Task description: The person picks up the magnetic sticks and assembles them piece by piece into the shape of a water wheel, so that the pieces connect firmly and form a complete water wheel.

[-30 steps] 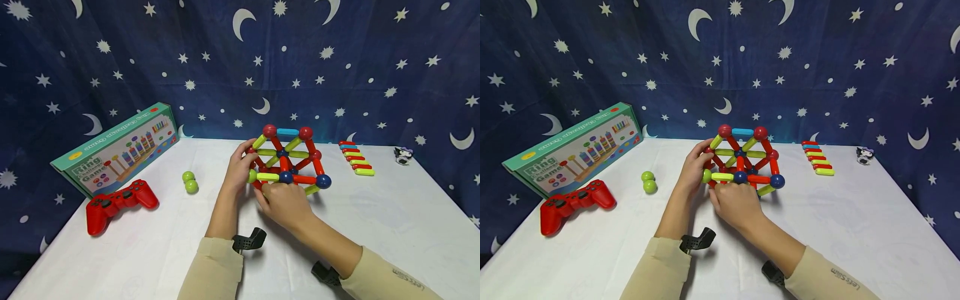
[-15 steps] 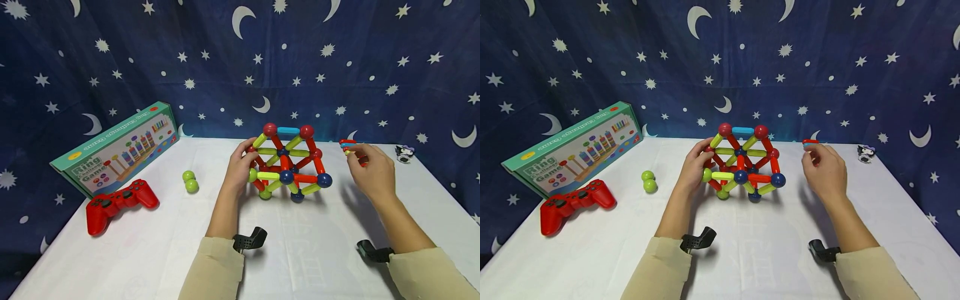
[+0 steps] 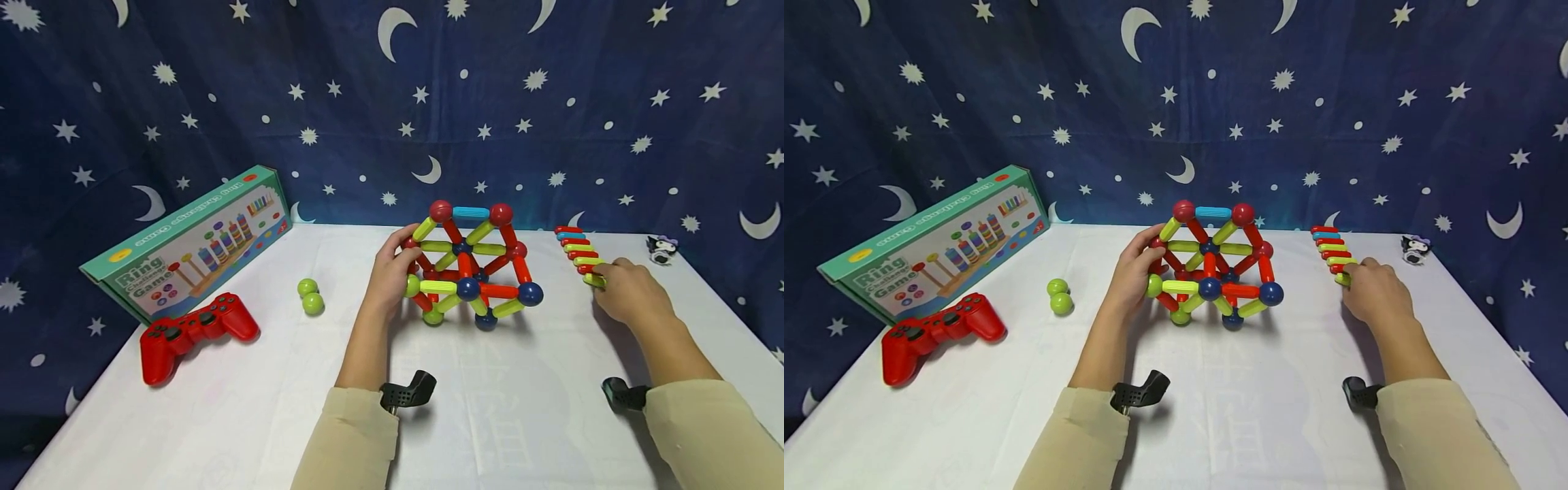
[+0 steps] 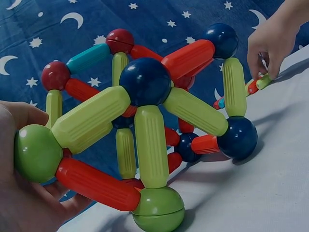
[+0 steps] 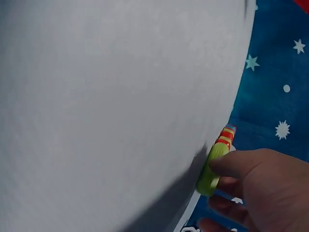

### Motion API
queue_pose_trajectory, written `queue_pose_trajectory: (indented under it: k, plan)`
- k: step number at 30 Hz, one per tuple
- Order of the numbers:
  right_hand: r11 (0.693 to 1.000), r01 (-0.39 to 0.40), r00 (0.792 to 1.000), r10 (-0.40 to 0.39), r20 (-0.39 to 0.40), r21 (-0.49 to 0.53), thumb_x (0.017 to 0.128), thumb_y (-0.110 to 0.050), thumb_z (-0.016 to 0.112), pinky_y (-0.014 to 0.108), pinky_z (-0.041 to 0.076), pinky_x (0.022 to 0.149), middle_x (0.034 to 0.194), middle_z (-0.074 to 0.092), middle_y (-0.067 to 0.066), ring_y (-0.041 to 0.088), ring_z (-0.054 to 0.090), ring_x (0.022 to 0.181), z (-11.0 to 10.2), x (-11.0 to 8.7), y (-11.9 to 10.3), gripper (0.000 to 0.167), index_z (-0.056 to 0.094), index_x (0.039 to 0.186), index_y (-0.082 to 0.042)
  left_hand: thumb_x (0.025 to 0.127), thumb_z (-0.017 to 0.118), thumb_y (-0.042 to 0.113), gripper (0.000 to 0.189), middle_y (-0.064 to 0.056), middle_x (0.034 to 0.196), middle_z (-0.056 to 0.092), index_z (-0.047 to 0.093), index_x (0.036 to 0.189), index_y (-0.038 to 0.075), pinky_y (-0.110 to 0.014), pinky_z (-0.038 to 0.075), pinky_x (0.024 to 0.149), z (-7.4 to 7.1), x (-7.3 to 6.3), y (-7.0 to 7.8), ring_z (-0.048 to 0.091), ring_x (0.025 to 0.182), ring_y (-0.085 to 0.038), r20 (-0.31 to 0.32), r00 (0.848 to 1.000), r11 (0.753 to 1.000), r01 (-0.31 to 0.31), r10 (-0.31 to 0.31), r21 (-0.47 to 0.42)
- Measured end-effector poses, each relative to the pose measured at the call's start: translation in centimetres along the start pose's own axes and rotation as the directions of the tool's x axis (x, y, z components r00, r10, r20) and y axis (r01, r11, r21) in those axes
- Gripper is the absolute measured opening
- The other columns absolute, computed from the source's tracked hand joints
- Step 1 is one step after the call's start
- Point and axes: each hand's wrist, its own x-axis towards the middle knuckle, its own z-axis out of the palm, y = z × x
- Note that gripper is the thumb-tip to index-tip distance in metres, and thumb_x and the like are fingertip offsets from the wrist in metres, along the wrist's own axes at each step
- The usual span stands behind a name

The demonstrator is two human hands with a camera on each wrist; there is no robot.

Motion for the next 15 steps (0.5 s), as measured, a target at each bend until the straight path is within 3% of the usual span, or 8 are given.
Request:
queue_pose_trajectory:
  k: [4, 7, 9, 11, 12, 13, 14, 15]
  plan:
    - [1.000, 0.021, 0.995, -0.023, 0.094, 0.017, 0.088, -0.009, 0.072, 0.071, 0.048, 0.090, 0.112, 0.060, 0.036, 0.052, 0.055, 0.101, -0.4, -0.4, -0.6, 0.045, 0.060, 0.125, 0.015, 0.101, 0.052, 0.016, 0.046, -0.005, 0.145, 0.054, 0.057, 0.146, 0.022, -0.048, 0.046, 0.113, 0.0, 0.0, -0.1, 0.053, 0.127, -0.025, 0.005, 1.000, 1.000, 0.010, -0.010, 0.000]
    - [0.992, 0.052, 0.994, -0.062, 0.090, 0.115, 0.090, -0.012, 0.072, 0.065, 0.050, 0.083, 0.108, 0.066, 0.031, 0.047, 0.059, 0.097, -1.1, -1.2, -1.8, 0.043, 0.061, 0.123, 0.013, 0.100, 0.052, 0.016, 0.046, -0.005, 0.146, 0.054, 0.058, 0.146, 0.022, -0.049, 0.046, 0.113, 0.0, 0.0, -0.2, 0.053, 0.128, -0.025, 0.003, 1.000, 1.000, 0.009, -0.009, -0.003]
    - [0.973, 0.077, 0.996, -0.083, 0.017, 0.216, 0.092, -0.016, 0.072, 0.058, 0.052, 0.078, 0.109, 0.068, 0.030, 0.047, 0.062, 0.098, -1.7, -2.2, -3.1, 0.044, 0.061, 0.125, 0.011, 0.101, 0.052, 0.018, 0.046, -0.004, 0.147, 0.054, 0.058, 0.146, 0.022, -0.047, 0.045, 0.115, 0.0, 0.1, -0.2, 0.052, 0.130, -0.025, 0.001, 1.000, 1.000, 0.012, -0.012, -0.012]
    - [0.942, 0.123, 0.990, -0.093, -0.109, 0.312, 0.094, -0.019, 0.071, 0.047, 0.052, 0.074, 0.111, 0.070, 0.029, 0.046, 0.066, 0.100, -2.3, -3.5, -4.6, 0.043, 0.062, 0.126, 0.008, 0.102, 0.051, 0.022, 0.045, -0.003, 0.148, 0.055, 0.058, 0.146, 0.022, -0.048, 0.043, 0.116, -0.2, 0.3, -0.2, 0.052, 0.134, -0.026, -0.020, 0.999, 0.999, 0.034, -0.035, -0.039]
    - [0.924, 0.157, 0.978, -0.096, -0.186, 0.348, 0.094, -0.020, 0.071, 0.041, 0.052, 0.073, 0.111, 0.071, 0.027, 0.045, 0.067, 0.100, -2.7, -4.2, -5.5, 0.041, 0.063, 0.125, 0.006, 0.103, 0.050, 0.024, 0.044, -0.003, 0.149, 0.054, 0.059, 0.145, 0.022, -0.048, 0.043, 0.116, -0.4, 0.3, -0.2, 0.052, 0.136, -0.027, -0.035, 0.998, 0.997, 0.054, -0.056, -0.061]
    - [0.903, 0.197, 0.960, -0.098, -0.263, 0.383, 0.094, -0.020, 0.072, 0.032, 0.052, 0.074, 0.110, 0.072, 0.026, 0.033, 0.071, 0.098, -2.9, -4.9, -6.3, 0.039, 0.064, 0.125, 0.004, 0.103, 0.048, 0.025, 0.044, -0.004, 0.149, 0.054, 0.059, 0.145, 0.021, -0.048, 0.044, 0.115, -0.7, 0.4, -0.3, 0.053, 0.136, -0.028, -0.054, 0.995, 0.992, 0.084, -0.089, -0.094]
    - [0.880, 0.252, 0.933, -0.110, -0.344, 0.403, 0.094, -0.018, 0.073, 0.023, 0.051, 0.074, 0.108, 0.074, 0.024, 0.021, 0.073, 0.095, -3.0, -5.6, -7.2, 0.036, 0.066, 0.123, 0.002, 0.104, 0.046, 0.025, 0.044, -0.005, 0.149, 0.054, 0.059, 0.145, 0.020, -0.045, 0.047, 0.113, -1.0, 0.4, -0.4, 0.055, 0.135, -0.028, -0.074, 0.989, 0.985, 0.121, -0.130, -0.123]
    - [0.861, 0.302, 0.903, -0.121, -0.412, 0.410, 0.093, -0.015, 0.074, 0.015, 0.048, 0.075, 0.107, 0.074, 0.023, 0.018, 0.073, 0.093, -3.2, -6.3, -8.0, 0.034, 0.067, 0.122, 0.001, 0.104, 0.044, 0.025, 0.045, -0.006, 0.148, 0.055, 0.059, 0.145, 0.018, -0.042, 0.051, 0.108, -1.4, 0.4, -0.5, 0.058, 0.132, -0.027, -0.090, 0.981, 0.977, 0.156, -0.170, -0.145]
